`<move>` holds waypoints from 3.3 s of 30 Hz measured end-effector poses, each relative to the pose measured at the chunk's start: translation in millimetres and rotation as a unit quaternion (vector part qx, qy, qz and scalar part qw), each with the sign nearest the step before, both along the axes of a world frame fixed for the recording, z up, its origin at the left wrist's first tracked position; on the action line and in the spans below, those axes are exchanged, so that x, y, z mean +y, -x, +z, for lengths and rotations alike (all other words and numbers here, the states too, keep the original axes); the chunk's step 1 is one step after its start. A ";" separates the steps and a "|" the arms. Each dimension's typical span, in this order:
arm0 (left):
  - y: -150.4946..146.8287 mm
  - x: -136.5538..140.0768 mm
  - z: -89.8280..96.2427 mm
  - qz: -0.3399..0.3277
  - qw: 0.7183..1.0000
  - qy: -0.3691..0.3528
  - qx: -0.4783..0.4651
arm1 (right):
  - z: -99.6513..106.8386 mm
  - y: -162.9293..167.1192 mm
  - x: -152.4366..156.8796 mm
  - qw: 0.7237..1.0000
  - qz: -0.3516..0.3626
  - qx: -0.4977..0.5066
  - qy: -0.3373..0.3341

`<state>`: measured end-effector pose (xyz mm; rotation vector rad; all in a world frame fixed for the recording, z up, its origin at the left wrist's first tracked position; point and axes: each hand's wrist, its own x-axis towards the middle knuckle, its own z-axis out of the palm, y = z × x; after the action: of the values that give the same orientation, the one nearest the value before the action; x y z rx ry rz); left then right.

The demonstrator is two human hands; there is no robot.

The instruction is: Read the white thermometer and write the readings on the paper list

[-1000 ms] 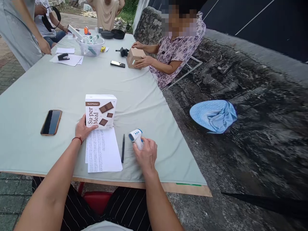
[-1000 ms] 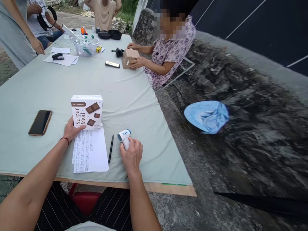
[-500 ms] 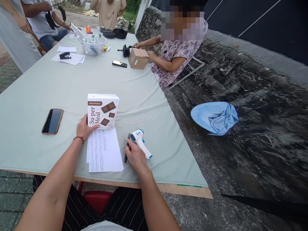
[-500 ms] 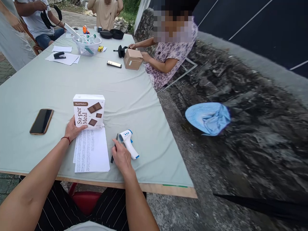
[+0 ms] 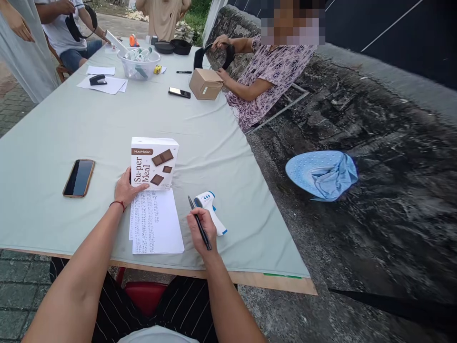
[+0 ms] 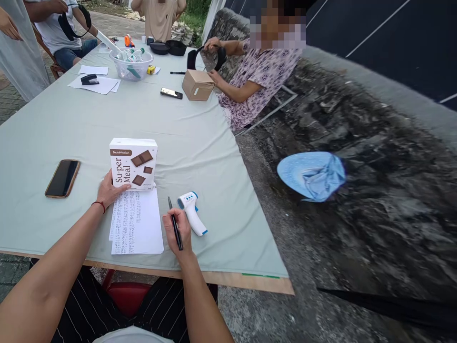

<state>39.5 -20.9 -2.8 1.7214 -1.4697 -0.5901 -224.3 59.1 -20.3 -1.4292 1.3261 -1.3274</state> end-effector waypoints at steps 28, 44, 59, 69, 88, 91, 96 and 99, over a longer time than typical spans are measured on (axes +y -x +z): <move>3.7 -3.0 -7.9 -0.004 1.000 0.018 -0.016 | -14.7 -55.3 13.3 0.998 0.027 -0.022 -0.057; 5.2 -2.6 -8.3 -0.002 1.000 0.014 -0.012 | -22.3 -53.6 16.7 0.997 0.060 0.037 -0.024; 6.7 -2.4 -6.5 -0.004 1.000 0.018 -0.019 | -25.4 -53.5 16.7 0.995 0.070 0.076 -0.012; 6.3 -2.2 -6.0 -0.006 1.000 0.011 -0.010 | -25.2 -53.6 17.3 0.994 0.067 0.082 -0.014; 6.5 -2.0 -8.2 -0.009 1.000 0.016 -0.012 | -21.1 -53.2 17.1 0.995 0.067 0.076 -0.016; 6.0 -2.5 -9.6 -0.003 1.000 0.010 -0.012 | -20.6 -51.6 16.1 0.993 0.085 0.086 -0.014; 4.5 -3.7 -11.9 0.001 1.000 0.009 -0.015 | -23.4 -51.5 16.2 0.993 0.078 0.094 0.000; 4.1 -3.9 -12.2 -0.001 1.000 0.010 -0.016 | -25.3 -52.2 16.9 0.993 0.071 0.091 0.000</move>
<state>35.4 -24.8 -15.1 1.7205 -1.4946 -0.5498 -172.1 76.0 -45.6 -1.6456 1.3126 -1.1261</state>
